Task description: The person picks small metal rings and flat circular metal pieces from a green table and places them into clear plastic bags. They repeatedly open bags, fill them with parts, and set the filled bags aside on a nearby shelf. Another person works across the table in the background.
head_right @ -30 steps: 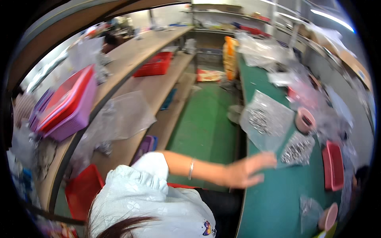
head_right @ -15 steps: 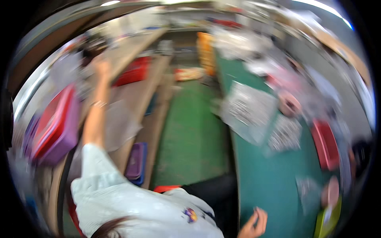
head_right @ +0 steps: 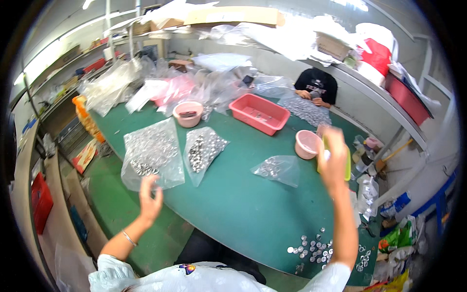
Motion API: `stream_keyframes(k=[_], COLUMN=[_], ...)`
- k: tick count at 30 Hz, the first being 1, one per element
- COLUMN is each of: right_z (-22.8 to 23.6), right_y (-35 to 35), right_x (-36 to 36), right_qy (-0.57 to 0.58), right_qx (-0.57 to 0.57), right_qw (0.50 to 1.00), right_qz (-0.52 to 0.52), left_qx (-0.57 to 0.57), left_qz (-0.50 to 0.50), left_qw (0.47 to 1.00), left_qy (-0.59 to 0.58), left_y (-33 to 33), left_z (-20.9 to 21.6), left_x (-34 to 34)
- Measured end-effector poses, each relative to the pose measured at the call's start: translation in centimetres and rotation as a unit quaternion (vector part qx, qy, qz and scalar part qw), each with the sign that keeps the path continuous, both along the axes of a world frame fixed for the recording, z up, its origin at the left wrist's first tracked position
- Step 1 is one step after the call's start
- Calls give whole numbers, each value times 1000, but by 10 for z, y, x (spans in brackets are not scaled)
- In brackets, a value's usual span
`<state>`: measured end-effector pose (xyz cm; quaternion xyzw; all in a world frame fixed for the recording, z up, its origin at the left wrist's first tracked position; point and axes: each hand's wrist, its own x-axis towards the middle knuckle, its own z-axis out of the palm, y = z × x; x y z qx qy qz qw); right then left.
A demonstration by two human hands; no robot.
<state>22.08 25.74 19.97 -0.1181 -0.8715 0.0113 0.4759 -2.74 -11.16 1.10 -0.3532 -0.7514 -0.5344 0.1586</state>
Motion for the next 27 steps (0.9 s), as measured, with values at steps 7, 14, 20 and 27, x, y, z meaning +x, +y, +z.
stream_keyframes(k=[7,14,20,27], right_z=[195,253,281,278], right_y=[201,239,290,276], right_x=[-65,-186,-153,-185], right_qy=[133,-56,-80,-70], right_qx=[238,409,455,441], right_qw=[930,859,843,856], right_qz=[-247,-303,-276,-262], left_qx=[5,-36,-36,-45], left_qz=[-142,-43,-77,-44], left_qw=[987,998,995,997], left_qy=[-68,-41,-59,-48], left_y=[90,80,84,85], left_z=[-66,-79,-80,-85], left_x=[41,36,37,34])
